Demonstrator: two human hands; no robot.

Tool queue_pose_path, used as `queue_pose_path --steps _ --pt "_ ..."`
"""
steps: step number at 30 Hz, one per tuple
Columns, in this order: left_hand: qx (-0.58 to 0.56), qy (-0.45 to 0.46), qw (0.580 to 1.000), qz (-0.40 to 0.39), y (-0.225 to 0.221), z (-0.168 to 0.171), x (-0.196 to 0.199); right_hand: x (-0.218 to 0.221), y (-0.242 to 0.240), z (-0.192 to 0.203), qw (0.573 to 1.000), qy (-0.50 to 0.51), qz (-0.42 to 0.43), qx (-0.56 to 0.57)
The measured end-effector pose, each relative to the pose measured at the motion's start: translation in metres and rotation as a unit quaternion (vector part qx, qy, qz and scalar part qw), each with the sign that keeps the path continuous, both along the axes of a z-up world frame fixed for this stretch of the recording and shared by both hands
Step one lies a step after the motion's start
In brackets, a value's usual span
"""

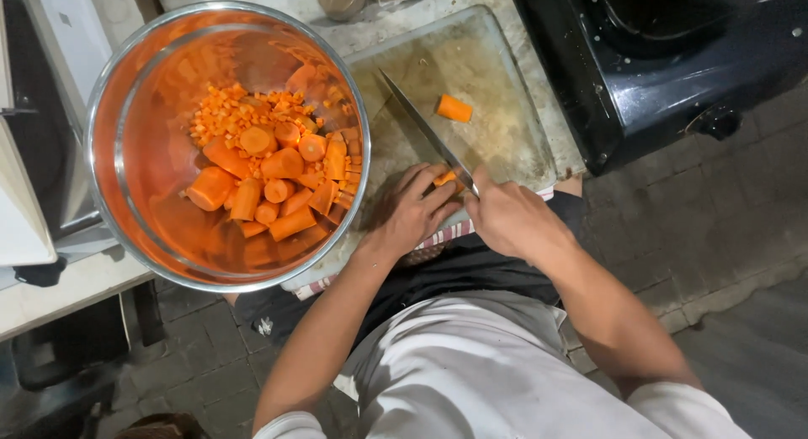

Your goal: Dicing carrots on a cutting board and transferring them to a metal bowl.

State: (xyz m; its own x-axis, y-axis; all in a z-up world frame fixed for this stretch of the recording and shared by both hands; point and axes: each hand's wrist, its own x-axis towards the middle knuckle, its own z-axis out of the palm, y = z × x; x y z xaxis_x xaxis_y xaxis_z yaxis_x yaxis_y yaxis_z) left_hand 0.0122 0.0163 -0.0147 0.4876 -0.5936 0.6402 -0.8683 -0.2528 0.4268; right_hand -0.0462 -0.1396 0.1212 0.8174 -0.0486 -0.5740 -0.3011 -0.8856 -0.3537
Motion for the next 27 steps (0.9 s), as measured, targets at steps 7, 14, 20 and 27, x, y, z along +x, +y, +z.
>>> queue_pose_path --steps 7,14,20,27 --pt "-0.042 -0.004 0.999 -0.001 0.005 0.013 0.0 0.0 0.002 0.023 0.999 0.048 -0.008 0.019" --pt "-0.045 -0.003 0.999 0.009 0.004 0.023 0.002 -0.015 0.003 -0.022 1.0 0.012 -0.027 0.006" --pt "-0.044 0.001 0.999 -0.003 0.005 0.017 0.003 -0.006 0.006 -0.035 1.0 0.012 -0.022 -0.002" --pt "-0.035 -0.006 0.999 0.003 0.004 0.014 0.001 0.015 -0.002 0.01 0.999 0.009 -0.01 0.034"
